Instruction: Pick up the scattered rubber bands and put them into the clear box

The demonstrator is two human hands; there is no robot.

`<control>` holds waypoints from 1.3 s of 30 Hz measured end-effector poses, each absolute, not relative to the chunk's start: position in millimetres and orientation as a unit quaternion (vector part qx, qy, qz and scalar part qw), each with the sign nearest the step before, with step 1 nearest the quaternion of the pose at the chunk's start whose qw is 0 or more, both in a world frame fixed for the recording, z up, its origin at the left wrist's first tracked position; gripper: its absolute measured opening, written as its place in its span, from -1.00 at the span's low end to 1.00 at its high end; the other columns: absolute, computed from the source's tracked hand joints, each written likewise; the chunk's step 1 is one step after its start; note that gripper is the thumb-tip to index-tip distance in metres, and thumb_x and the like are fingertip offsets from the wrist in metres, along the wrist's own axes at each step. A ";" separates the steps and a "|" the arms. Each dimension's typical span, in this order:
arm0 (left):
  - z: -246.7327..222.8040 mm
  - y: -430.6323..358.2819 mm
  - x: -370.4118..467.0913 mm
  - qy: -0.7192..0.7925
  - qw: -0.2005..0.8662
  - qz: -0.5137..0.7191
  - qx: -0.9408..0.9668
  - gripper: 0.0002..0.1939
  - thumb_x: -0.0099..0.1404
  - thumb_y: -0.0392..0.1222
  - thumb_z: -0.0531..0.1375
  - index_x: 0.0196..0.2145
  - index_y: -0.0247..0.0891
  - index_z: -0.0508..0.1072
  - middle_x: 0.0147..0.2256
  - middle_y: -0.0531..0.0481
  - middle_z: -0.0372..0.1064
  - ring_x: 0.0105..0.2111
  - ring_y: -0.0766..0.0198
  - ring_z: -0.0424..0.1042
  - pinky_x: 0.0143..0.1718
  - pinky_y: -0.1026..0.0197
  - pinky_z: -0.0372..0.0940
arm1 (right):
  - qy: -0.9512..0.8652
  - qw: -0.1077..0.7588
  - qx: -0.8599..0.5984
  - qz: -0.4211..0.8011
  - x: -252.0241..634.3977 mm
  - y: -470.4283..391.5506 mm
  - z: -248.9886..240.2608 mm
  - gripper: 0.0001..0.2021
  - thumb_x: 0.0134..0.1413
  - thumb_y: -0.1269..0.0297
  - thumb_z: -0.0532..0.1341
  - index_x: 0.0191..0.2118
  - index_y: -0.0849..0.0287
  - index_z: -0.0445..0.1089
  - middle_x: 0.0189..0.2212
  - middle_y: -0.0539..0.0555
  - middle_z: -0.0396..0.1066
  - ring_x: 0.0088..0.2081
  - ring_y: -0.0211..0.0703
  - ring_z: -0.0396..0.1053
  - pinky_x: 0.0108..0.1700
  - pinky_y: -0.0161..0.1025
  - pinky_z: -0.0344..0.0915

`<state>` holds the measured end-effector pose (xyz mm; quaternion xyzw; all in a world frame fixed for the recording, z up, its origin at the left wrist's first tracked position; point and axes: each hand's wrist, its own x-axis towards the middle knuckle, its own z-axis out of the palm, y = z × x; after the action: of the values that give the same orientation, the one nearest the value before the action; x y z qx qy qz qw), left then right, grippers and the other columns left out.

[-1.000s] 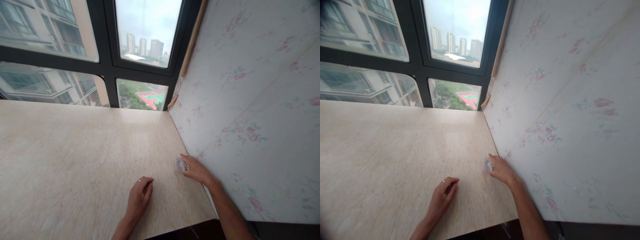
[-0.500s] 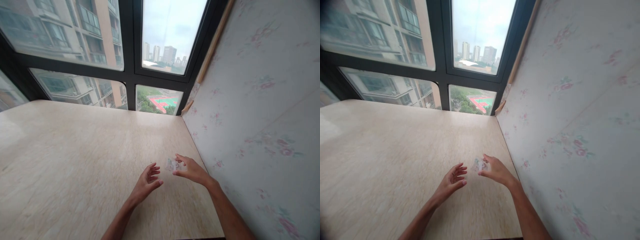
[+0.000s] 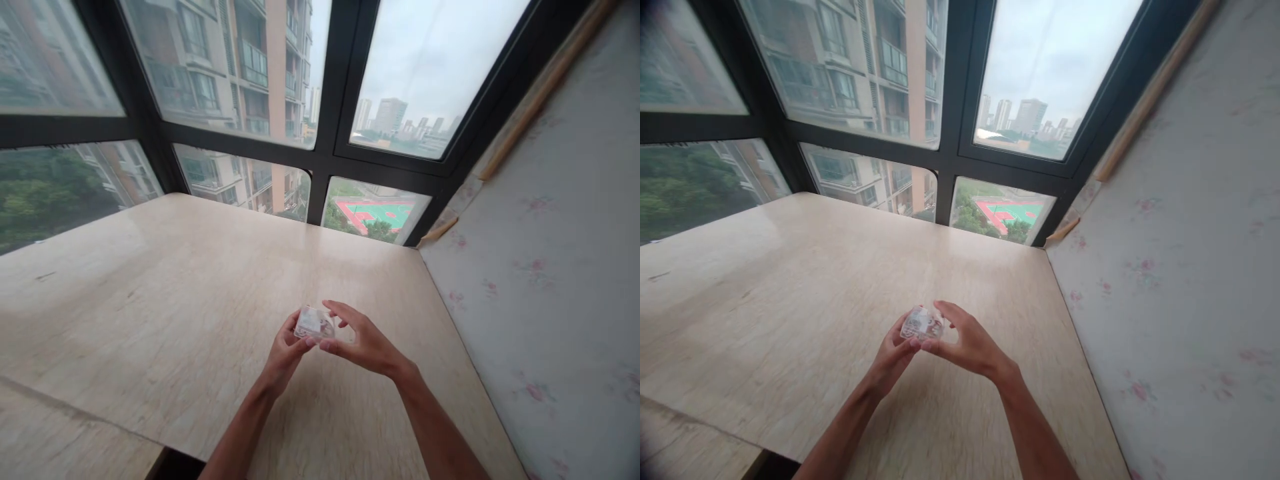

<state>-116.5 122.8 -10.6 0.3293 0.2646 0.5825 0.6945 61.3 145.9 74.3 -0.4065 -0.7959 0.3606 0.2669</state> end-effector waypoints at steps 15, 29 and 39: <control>-17.5 136.1 -142.1 0.232 0.660 0.669 0.249 -0.32 0.12 -0.05 0.32 0.15 -0.18 0.20 0.01 -0.17 0.33 0.02 0.00 0.32 0.05 -0.03 0.22 | -0.807 0.304 -0.376 0.338 5.8 174.5 49.3 -0.30 0.04 0.12 0.28 0.28 0.07 0.05 0.26 0.17 0.04 0.26 0.02 0.00 0.22 0.06 0.10; -27.6 143.2 -140.7 0.273 0.643 0.668 0.257 -0.39 0.12 -0.04 0.32 0.10 -0.16 0.27 0.04 -0.16 0.30 0.05 0.01 0.30 0.03 0.00 0.24 | -0.859 0.265 -0.321 0.297 11.7 190.2 52.7 -0.40 0.00 0.28 0.26 0.20 0.15 0.20 0.14 0.19 0.27 0.13 0.01 0.25 0.14 0.00 0.21; -31.2 144.0 -134.8 0.276 0.642 0.655 0.288 -0.42 0.06 -0.07 0.37 0.02 -0.24 0.35 -0.04 -0.17 0.37 -0.01 0.01 0.35 0.01 0.02 0.25 | -0.871 0.258 -0.341 0.243 19.0 185.8 61.1 -0.38 0.02 0.16 0.26 0.21 0.23 0.21 0.12 0.26 0.28 0.13 0.09 0.26 0.12 0.05 0.23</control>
<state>-134.8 144.0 -31.2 0.2879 0.2761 0.6547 0.6421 19.0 185.8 61.1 -0.3407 -0.8707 0.2435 0.2581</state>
